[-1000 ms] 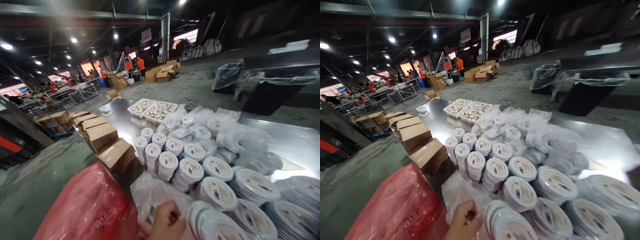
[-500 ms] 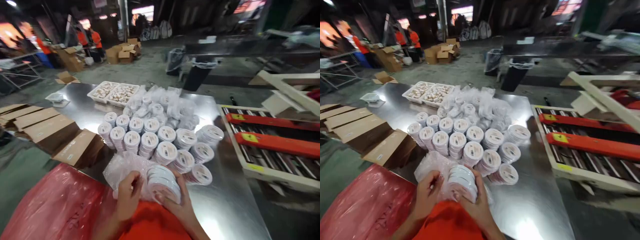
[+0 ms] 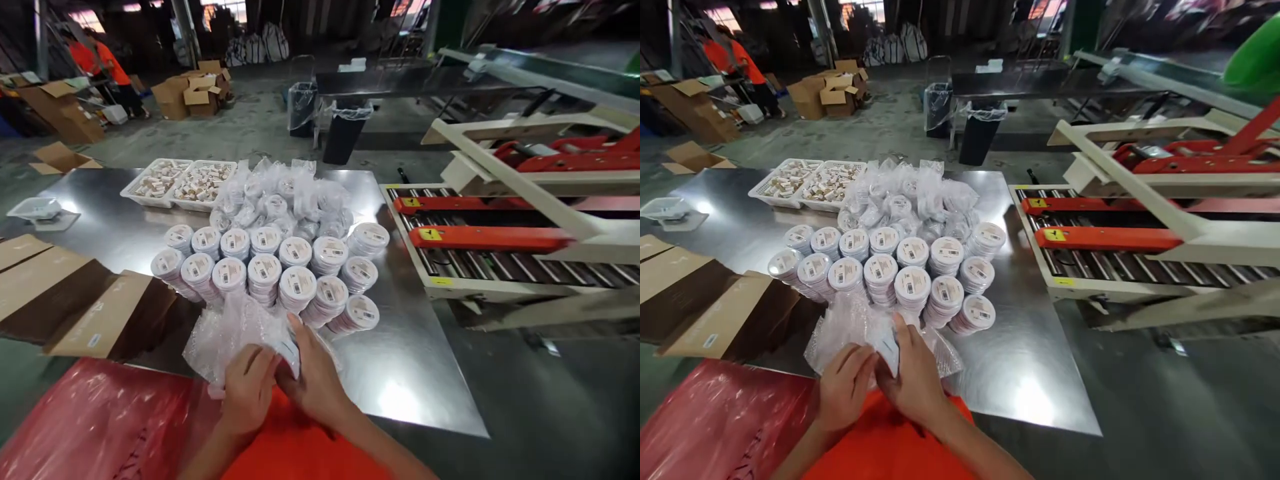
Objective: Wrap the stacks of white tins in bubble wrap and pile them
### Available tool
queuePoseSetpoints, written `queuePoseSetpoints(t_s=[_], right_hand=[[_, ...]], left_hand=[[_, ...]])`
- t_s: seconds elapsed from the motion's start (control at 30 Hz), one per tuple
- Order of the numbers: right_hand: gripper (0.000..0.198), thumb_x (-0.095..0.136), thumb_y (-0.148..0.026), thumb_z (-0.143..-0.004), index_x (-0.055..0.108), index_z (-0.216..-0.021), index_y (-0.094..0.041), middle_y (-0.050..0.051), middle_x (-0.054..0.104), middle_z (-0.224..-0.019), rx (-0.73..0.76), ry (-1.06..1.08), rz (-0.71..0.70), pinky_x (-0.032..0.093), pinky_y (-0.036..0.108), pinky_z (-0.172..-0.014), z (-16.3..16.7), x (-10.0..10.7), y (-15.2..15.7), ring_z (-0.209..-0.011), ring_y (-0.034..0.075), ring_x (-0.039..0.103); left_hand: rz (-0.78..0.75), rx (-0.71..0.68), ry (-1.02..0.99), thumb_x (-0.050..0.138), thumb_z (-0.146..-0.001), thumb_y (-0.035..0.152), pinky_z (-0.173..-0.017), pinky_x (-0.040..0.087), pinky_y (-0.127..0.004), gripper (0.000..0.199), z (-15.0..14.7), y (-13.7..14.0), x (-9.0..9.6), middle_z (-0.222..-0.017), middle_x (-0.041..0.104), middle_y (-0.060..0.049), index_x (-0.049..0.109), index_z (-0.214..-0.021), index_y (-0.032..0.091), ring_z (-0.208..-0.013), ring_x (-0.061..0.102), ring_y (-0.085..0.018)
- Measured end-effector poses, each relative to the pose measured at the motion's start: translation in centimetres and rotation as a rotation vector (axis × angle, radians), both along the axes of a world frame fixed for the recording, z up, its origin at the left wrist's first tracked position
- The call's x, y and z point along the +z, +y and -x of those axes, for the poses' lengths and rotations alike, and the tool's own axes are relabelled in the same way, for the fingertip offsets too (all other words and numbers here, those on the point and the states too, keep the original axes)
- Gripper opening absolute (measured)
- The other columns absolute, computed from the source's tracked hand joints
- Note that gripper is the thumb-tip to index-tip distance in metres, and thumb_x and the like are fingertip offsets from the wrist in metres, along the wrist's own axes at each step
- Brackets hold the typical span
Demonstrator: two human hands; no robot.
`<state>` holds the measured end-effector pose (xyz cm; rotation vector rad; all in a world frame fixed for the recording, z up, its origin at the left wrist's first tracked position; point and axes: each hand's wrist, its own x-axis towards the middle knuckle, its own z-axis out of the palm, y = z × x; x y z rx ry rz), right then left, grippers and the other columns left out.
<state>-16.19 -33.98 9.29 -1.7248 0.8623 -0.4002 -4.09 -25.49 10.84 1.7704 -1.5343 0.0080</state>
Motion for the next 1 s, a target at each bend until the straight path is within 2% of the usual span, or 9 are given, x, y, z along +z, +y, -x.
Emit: queuePoseSetpoints(t_s=[0.1, 0.17, 0.23, 0.3, 0.43, 0.7, 0.87, 0.93, 1.0], right_hand=[[0.093, 0.074, -0.019, -0.062, 0.036, -0.147, -0.017, 0.018, 0.047, -0.141, 0.026, 0.023, -0.201, 0.037, 0.053, -0.105, 0.1, 0.7, -0.7, -0.126, 0.039, 0.046], [0.086, 0.079, -0.027, -0.062, 0.045, -0.141, -0.019, 0.013, 0.053, -0.134, 0.026, -0.062, -0.484, 0.043, 0.045, -0.100, 0.4, 0.9, -1.0, -0.121, 0.033, 0.051], [0.067, 0.075, -0.046, -0.070, 0.056, -0.129, -0.022, 0.008, 0.062, -0.116, -0.033, -0.195, -0.821, 0.051, 0.035, -0.081, 0.7, 0.6, -1.1, -0.101, 0.024, 0.061], [0.047, 0.066, -0.053, -0.078, 0.063, -0.113, -0.022, 0.003, 0.065, -0.096, -0.145, -0.304, -1.001, 0.048, 0.025, -0.062, 0.7, 0.1, -0.9, -0.078, 0.015, 0.061], [0.025, 0.075, -0.035, -0.074, 0.061, -0.089, -0.020, -0.004, 0.057, -0.071, -0.209, -0.334, -0.884, 0.036, 0.018, -0.048, 0.0, -0.9, -0.1, -0.056, 0.008, 0.048], [0.026, 0.064, -0.036, -0.078, 0.042, -0.082, -0.023, -0.008, 0.043, -0.070, -0.133, -0.321, -0.674, 0.029, 0.020, -0.045, 0.9, -0.3, -2.4, -0.047, 0.005, 0.036], [0.013, 0.054, -0.034, -0.086, 0.049, -0.088, -0.023, -0.002, 0.045, -0.076, -0.026, -0.202, -0.444, 0.040, 0.027, -0.060, 0.3, 1.0, -2.6, -0.067, 0.013, 0.045], [0.023, 0.051, -0.038, -0.088, 0.051, -0.105, -0.023, 0.003, 0.051, -0.090, 0.011, -0.178, -0.340, 0.045, 0.032, -0.073, -0.4, 1.0, -2.0, -0.083, 0.018, 0.051], [0.063, 0.065, -0.044, -0.077, 0.040, -0.131, -0.025, 0.009, 0.051, -0.112, 0.072, -0.128, -0.243, 0.047, 0.036, -0.080, -1.2, 0.6, -1.3, -0.099, 0.024, 0.053]], left_hand=[[-0.045, -0.051, 0.112, 0.043, -0.094, 0.022, -0.056, 0.048, -0.024, 0.025, 0.4, -0.1, 0.2, -0.068, 0.066, -0.003, 0.064, -0.081, 0.019, -0.061, 0.061, -0.015], [-0.147, 0.080, 0.310, 0.046, -0.094, 0.027, -0.058, 0.047, -0.024, 0.024, 0.2, 0.0, 0.3, -0.067, 0.065, -0.002, 0.063, -0.079, 0.019, -0.061, 0.060, -0.014], [-0.236, 0.272, 0.589, 0.051, -0.092, 0.037, -0.058, 0.045, -0.024, 0.025, -0.3, 0.2, 0.2, -0.065, 0.060, 0.001, 0.060, -0.077, 0.019, -0.060, 0.056, -0.014], [-0.259, 0.389, 0.909, 0.055, -0.088, 0.047, -0.056, 0.044, -0.023, 0.031, -0.8, 0.3, -0.1, -0.063, 0.054, 0.003, 0.057, -0.075, 0.019, -0.058, 0.051, -0.012], [-0.252, 0.414, 1.205, 0.063, -0.081, 0.053, -0.053, 0.041, -0.021, 0.036, -1.4, 0.3, -0.9, -0.061, 0.047, 0.005, 0.054, -0.073, 0.019, -0.055, 0.044, -0.010], [-0.433, 0.406, 0.775, 0.059, -0.081, 0.054, -0.053, 0.039, -0.023, 0.037, -3.2, 1.9, -0.5, -0.056, 0.049, 0.003, 0.062, -0.075, 0.018, -0.054, 0.045, -0.012], [-0.401, 0.433, 0.995, 0.061, -0.080, 0.056, -0.048, 0.039, -0.021, 0.038, -2.8, 2.3, 0.3, -0.056, 0.048, 0.004, 0.062, -0.079, 0.018, -0.050, 0.046, -0.011], [-0.374, 0.417, 1.126, 0.062, -0.080, 0.056, -0.046, 0.039, -0.020, 0.038, -2.4, 2.0, 0.9, -0.055, 0.048, 0.005, 0.060, -0.078, 0.018, -0.048, 0.045, -0.010], [-0.336, 0.406, 1.157, 0.062, -0.080, 0.056, -0.045, 0.040, -0.020, 0.037, -2.1, 1.6, 1.6, -0.054, 0.048, 0.005, 0.058, -0.074, 0.019, -0.047, 0.046, -0.010]])
